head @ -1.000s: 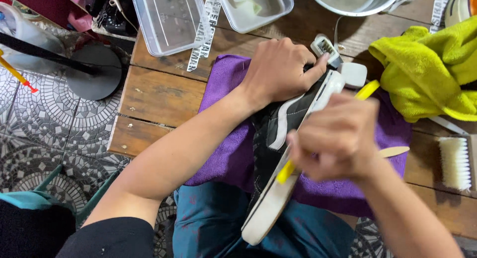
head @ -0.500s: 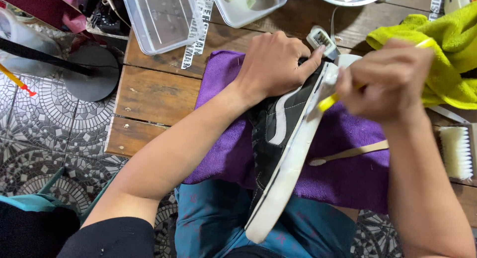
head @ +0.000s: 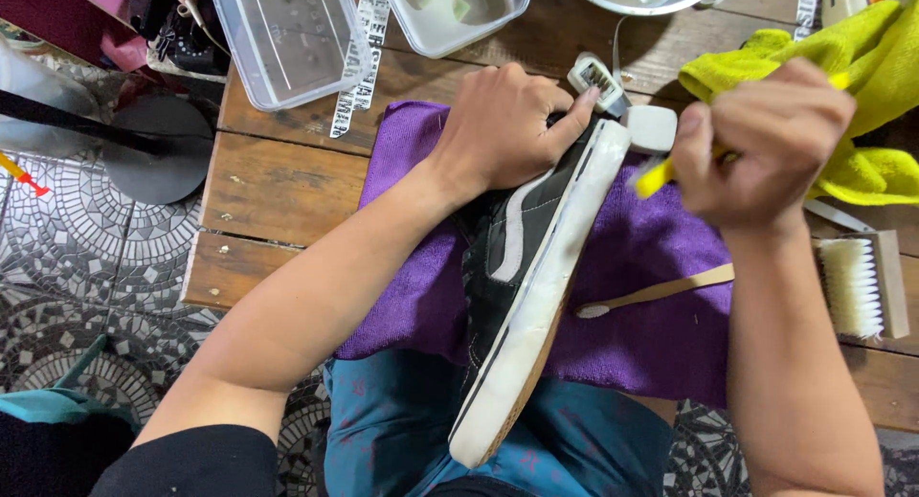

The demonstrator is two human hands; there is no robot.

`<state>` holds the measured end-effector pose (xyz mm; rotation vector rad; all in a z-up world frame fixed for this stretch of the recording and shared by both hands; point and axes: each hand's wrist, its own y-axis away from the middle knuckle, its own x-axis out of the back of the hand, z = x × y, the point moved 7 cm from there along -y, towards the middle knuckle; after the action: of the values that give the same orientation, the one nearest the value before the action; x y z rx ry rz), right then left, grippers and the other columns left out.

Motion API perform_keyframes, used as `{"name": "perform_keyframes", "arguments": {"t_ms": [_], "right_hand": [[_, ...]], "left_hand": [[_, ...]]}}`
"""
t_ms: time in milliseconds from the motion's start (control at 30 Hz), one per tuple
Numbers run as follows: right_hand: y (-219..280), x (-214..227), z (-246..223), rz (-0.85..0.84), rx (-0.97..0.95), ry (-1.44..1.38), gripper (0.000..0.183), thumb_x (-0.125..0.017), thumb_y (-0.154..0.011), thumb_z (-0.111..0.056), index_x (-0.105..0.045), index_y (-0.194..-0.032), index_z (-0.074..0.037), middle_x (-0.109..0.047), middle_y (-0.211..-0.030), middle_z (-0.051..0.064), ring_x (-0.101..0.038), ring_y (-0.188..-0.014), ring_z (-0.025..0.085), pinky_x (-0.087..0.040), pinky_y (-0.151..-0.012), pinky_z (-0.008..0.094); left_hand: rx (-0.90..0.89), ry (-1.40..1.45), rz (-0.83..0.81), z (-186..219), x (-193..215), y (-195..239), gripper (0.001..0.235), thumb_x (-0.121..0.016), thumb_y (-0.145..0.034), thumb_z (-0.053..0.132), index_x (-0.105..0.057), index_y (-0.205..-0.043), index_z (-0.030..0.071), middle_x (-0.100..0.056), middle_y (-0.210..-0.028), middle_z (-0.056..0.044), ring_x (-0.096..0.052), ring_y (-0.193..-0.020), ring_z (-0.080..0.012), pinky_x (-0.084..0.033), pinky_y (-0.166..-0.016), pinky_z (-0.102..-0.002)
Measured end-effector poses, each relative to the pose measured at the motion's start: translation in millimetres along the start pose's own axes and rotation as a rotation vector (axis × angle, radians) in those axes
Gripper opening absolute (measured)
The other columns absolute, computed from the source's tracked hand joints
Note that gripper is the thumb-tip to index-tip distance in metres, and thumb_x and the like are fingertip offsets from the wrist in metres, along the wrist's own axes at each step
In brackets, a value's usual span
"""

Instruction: The person scrubs the white rubber sole of a black sneaker using a yellow toothbrush and a wooden brush, then wipes the sole with a yellow cloth. The shoe is held on the lap over a purple towel while the person repeatedly scrubs and wipes the same areas.

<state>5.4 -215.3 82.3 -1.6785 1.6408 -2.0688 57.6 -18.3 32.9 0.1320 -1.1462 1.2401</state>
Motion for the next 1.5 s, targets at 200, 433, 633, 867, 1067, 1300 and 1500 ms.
{"name": "perform_keyframes", "arguments": {"t_ms": [200, 433, 633, 867, 1067, 1300, 1500], "right_hand": [[-21.6, -8.8, -59.4, -0.017, 0.185, -0.207, 0.057, -0.056, -0.108, -0.009, -0.028, -0.059, -0.013, -0.030, -0.052, 0.003, -0.023, -0.044, 0.023, -0.027, -0.061, 0.041], [17.6, -1.9, 29.3, -0.003, -0.055, 0.193, 0.070, -0.082, -0.117, -0.006, -0.041, -0.061, -0.013, -0.036, -0.056, 0.002, -0.038, -0.050, 0.025, -0.029, -0.070, 0.044], [-5.9, 23.1, 18.8, -0.411, -0.295, -0.024, 0.061, -0.086, -0.121, -0.012, -0.060, -0.066, -0.006, -0.035, -0.057, 0.004, -0.032, -0.054, 0.017, -0.029, -0.061, 0.038], [-7.8, 35.3, 21.9, -0.724, -0.565, -0.393, 0.015, -0.087, -0.092, -0.015, -0.092, -0.102, -0.006, -0.092, -0.102, 0.004, -0.082, -0.095, 0.010, -0.063, -0.091, 0.026], [49.3, 86.7, 101.9, -0.155, -0.347, 0.199, 0.021, -0.112, -0.137, 0.004, -0.091, -0.135, 0.009, -0.081, -0.130, 0.022, -0.069, -0.107, 0.028, -0.060, -0.090, 0.037], [39.1, 46.3, 89.2, -0.468, -0.246, 0.560, 0.067, -0.098, -0.092, -0.082, -0.094, -0.134, -0.030, -0.084, -0.138, -0.002, -0.070, -0.122, 0.030, -0.048, -0.102, 0.046], [44.8, 60.3, 93.1, -0.380, -0.210, 0.543, 0.031, -0.098, -0.113, -0.048, -0.091, -0.121, -0.020, -0.089, -0.130, -0.007, -0.084, -0.114, 0.019, -0.058, -0.096, 0.040]], "left_hand": [[0.020, 0.006, -0.037, -1.9, -1.3, 1.2, 0.063, -0.051, -0.111, 0.048, -0.073, -0.061, 0.016, -0.071, -0.059, -0.016, -0.069, -0.064, -0.0504, -0.040, -0.053, -0.063], [0.004, -0.030, -0.050, -1.6, -1.7, 2.4, 0.065, -0.050, -0.112, 0.049, -0.076, -0.062, 0.016, -0.070, -0.058, -0.015, -0.069, -0.062, -0.0490, -0.041, -0.052, -0.062], [-0.005, -0.074, -0.046, -0.8, 6.5, 4.7, 0.065, -0.051, -0.113, 0.049, -0.073, -0.062, 0.016, -0.067, -0.057, -0.016, -0.068, -0.062, -0.0487, -0.043, -0.053, -0.061], [0.095, -0.115, -0.161, -8.4, 3.7, 0.5, 0.062, -0.052, -0.113, 0.053, -0.079, -0.068, 0.019, -0.072, -0.064, -0.020, -0.071, -0.069, -0.0537, -0.045, -0.056, -0.065], [0.173, -0.113, -0.202, -17.7, -4.0, 3.5, 0.062, -0.052, -0.113, 0.055, -0.077, -0.068, 0.021, -0.072, -0.067, -0.021, -0.070, -0.073, -0.0556, -0.044, -0.057, -0.065], [0.160, -0.084, -0.179, -18.6, -1.4, 2.8, 0.059, -0.054, -0.113, 0.053, -0.082, -0.072, 0.022, -0.072, -0.067, -0.021, -0.068, -0.071, -0.0563, -0.044, -0.058, -0.064], [0.150, -0.055, -0.190, -18.7, -1.1, 0.5, 0.057, -0.052, -0.113, 0.053, -0.084, -0.078, 0.021, -0.072, -0.068, -0.021, -0.070, -0.075, -0.0559, -0.045, -0.060, -0.065]]}}
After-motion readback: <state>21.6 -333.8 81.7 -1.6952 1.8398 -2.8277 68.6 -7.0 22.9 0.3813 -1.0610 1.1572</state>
